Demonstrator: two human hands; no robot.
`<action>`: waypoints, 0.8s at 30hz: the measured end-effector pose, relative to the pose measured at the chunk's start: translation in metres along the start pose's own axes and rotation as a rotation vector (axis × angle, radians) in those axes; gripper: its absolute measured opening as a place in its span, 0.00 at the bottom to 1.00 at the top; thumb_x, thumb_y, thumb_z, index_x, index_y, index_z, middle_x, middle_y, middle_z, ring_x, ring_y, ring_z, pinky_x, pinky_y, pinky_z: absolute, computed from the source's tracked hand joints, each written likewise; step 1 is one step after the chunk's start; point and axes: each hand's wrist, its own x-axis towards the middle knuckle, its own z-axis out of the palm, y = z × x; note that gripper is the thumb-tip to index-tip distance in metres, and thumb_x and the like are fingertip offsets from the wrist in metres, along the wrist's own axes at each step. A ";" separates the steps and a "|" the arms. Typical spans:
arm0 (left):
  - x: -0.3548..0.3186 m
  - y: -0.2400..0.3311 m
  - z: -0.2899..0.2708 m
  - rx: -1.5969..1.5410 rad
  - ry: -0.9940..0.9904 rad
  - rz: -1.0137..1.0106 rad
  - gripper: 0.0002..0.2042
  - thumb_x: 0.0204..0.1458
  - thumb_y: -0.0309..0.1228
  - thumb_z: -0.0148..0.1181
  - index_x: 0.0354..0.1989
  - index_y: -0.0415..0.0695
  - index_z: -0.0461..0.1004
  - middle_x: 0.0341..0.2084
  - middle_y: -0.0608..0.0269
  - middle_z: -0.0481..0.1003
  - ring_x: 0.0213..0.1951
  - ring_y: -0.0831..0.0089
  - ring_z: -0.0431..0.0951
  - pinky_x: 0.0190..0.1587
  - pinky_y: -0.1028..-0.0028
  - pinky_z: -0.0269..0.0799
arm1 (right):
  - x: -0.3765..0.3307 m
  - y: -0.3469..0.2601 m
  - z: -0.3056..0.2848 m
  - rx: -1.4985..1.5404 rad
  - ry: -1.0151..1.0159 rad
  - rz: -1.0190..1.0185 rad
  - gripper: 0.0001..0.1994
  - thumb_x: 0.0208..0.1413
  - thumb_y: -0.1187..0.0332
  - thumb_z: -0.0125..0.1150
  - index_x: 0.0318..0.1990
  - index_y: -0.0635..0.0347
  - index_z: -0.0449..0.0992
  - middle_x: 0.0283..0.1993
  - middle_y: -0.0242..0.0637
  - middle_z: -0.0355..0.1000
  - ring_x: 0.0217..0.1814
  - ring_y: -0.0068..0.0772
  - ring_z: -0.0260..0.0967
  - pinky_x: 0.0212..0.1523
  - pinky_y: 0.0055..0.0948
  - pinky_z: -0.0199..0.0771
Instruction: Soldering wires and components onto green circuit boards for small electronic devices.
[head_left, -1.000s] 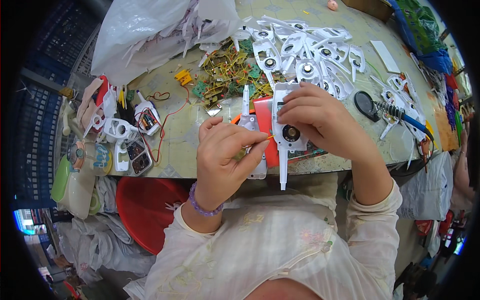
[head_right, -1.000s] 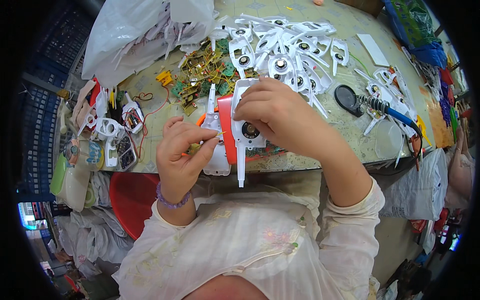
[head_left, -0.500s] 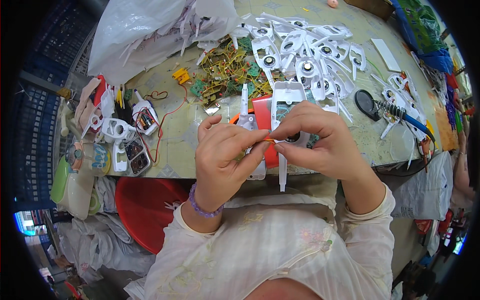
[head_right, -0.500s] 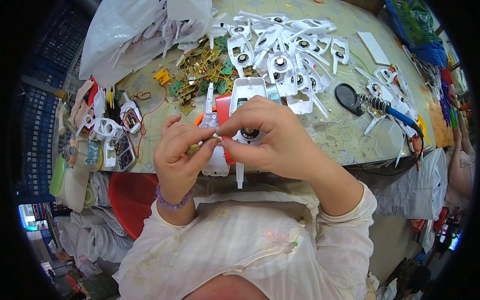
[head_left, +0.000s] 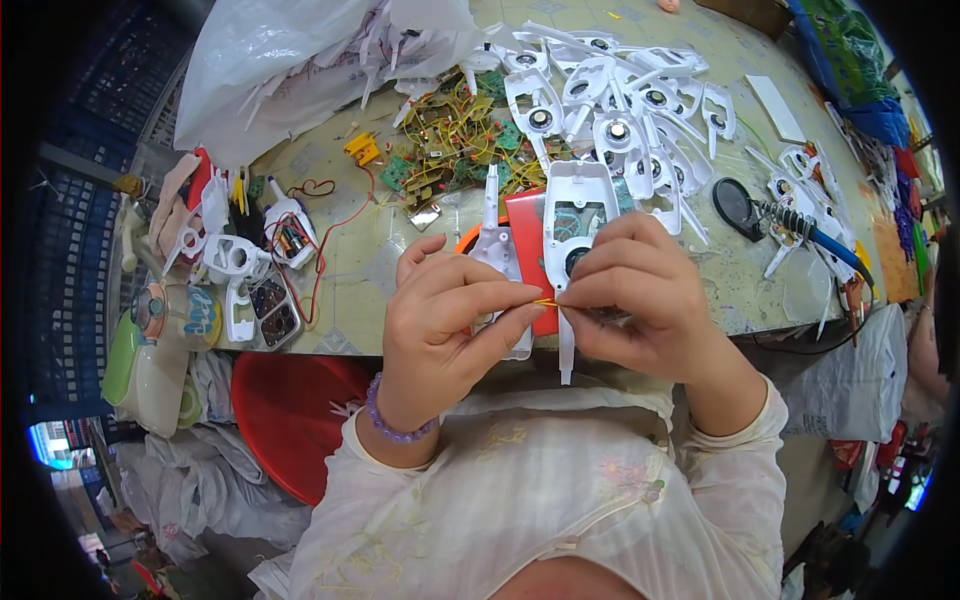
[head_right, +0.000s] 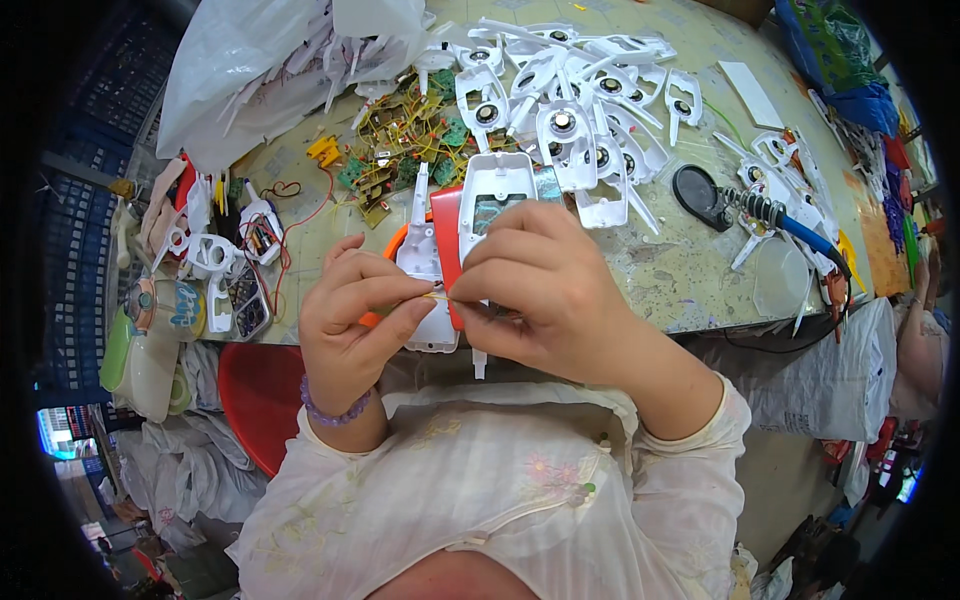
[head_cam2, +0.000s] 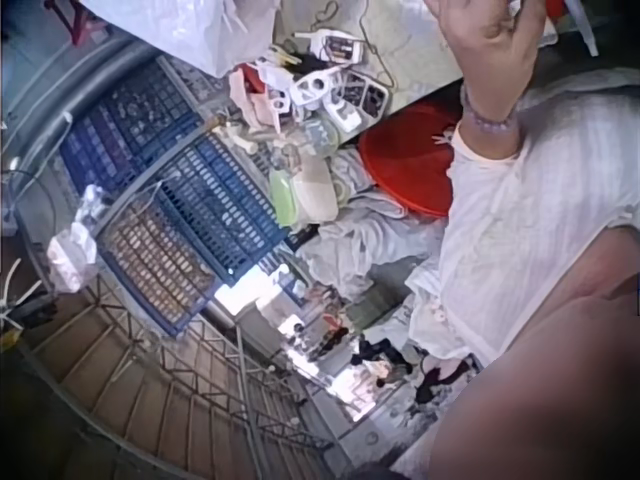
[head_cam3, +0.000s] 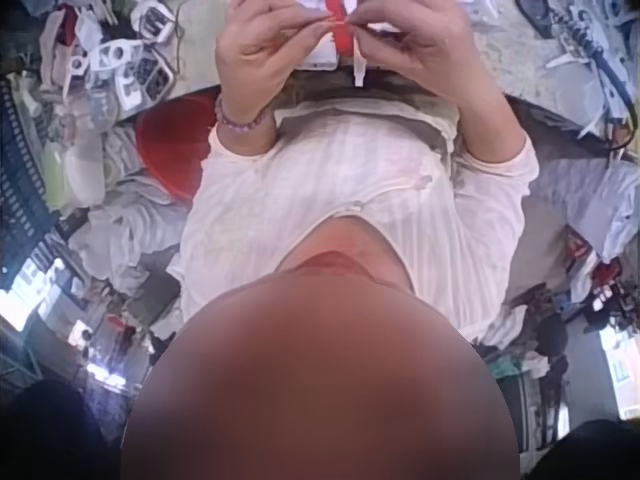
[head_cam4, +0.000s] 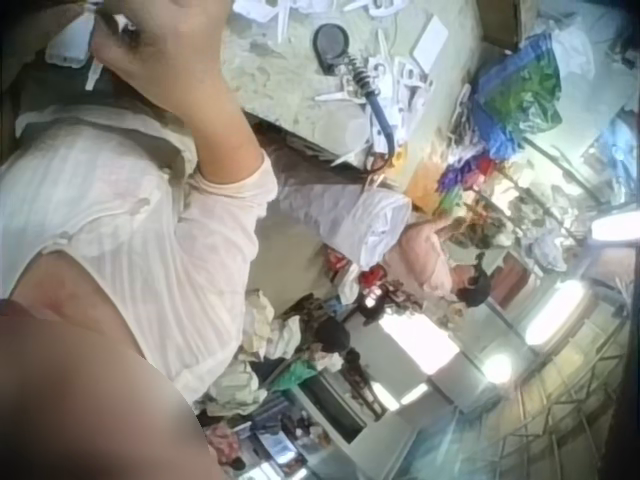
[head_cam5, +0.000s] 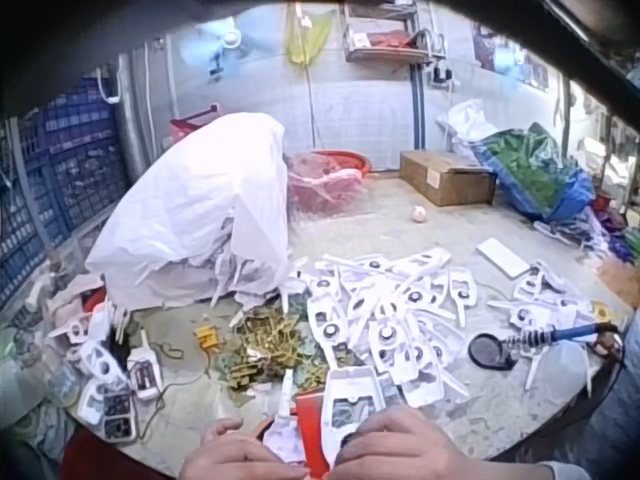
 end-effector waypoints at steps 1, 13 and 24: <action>0.000 0.000 -0.001 -0.022 -0.004 -0.019 0.06 0.40 0.29 0.68 0.28 0.50 0.80 0.22 0.73 0.74 0.27 0.77 0.73 0.50 0.64 0.56 | -0.003 0.000 0.001 -0.048 0.028 -0.039 0.10 0.34 0.73 0.69 0.28 0.55 0.75 0.30 0.29 0.72 0.36 0.36 0.67 0.37 0.32 0.65; -0.002 0.003 0.005 -0.063 -0.135 -0.032 0.06 0.40 0.27 0.67 0.29 0.48 0.79 0.25 0.70 0.77 0.29 0.74 0.76 0.49 0.62 0.63 | -0.023 0.000 0.007 -0.045 0.126 0.035 0.15 0.36 0.69 0.72 0.34 0.60 0.75 0.33 0.36 0.72 0.38 0.40 0.67 0.38 0.35 0.67; 0.010 0.004 0.014 0.167 -0.053 0.067 0.07 0.37 0.25 0.67 0.27 0.46 0.78 0.26 0.68 0.75 0.30 0.69 0.75 0.45 0.62 0.67 | -0.031 -0.009 0.002 -0.310 0.059 0.152 0.34 0.33 0.55 0.73 0.49 0.61 0.67 0.44 0.40 0.70 0.49 0.47 0.65 0.58 0.51 0.56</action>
